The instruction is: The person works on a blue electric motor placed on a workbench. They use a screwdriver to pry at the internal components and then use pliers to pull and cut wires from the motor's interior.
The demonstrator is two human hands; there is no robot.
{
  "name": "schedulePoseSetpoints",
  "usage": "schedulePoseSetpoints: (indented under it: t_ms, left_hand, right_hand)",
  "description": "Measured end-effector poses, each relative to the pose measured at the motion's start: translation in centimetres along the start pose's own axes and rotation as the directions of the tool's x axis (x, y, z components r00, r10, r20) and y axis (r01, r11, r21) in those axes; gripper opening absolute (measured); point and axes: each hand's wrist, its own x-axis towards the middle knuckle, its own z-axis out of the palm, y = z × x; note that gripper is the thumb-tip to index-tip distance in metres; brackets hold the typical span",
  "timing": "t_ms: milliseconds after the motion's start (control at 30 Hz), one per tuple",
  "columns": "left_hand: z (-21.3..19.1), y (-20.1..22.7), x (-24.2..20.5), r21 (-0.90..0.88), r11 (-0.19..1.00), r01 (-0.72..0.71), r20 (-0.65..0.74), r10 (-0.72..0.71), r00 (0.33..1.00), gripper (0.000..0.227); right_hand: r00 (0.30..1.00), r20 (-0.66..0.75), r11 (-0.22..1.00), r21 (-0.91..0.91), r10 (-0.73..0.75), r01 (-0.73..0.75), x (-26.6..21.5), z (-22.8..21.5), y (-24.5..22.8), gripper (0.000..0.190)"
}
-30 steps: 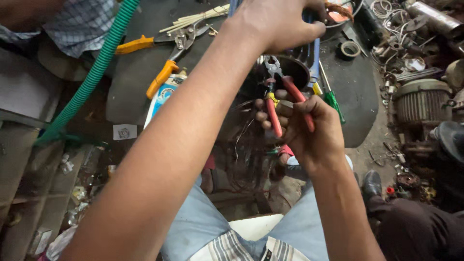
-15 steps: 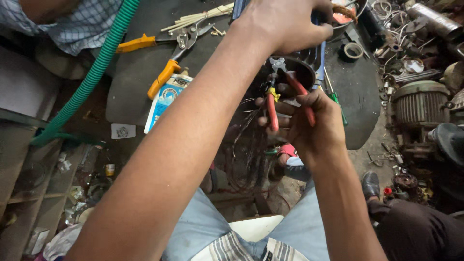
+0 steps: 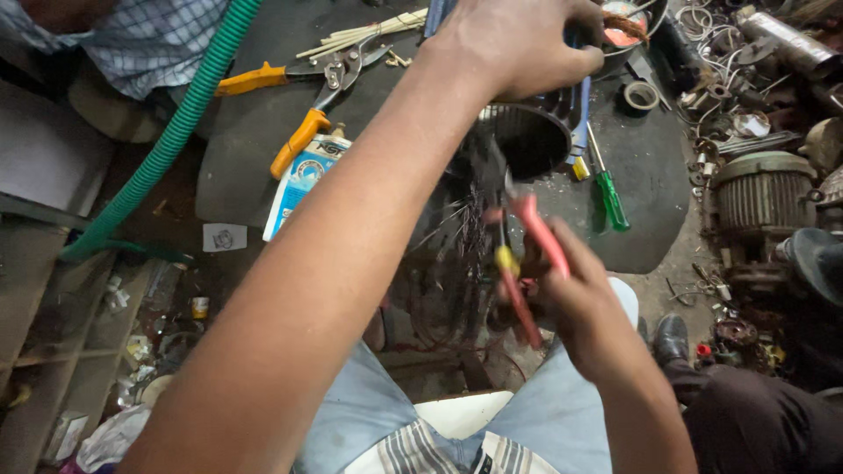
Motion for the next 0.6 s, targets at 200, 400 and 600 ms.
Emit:
schedulePoseSetpoints:
  t_ms: [200, 400, 600]
  left_hand:
    - [-0.1, 0.1, 0.0, 0.007, 1.0, -0.003, 0.025, 0.003, 1.0, 0.035]
    - [-0.2, -0.2, 0.0, 0.064, 0.995, -0.08, -0.024, 0.081, 0.996, 0.033]
    - [0.4, -0.5, -0.2, -0.005, 1.0, -0.016, 0.006, 0.016, 1.0, 0.034]
  right_hand:
    - [0.999, -0.035, 0.969, -0.248, 0.014, -0.023, -3.8, -1.3, 1.6, 0.063]
    - [0.994, 0.046, 0.847, -0.528, 0.101, -0.062, -7.6, -5.7, 5.9, 0.065]
    - [0.985, 0.152, 0.953, -0.276, -0.085, 0.125, -9.9, -9.0, 8.1, 0.088]
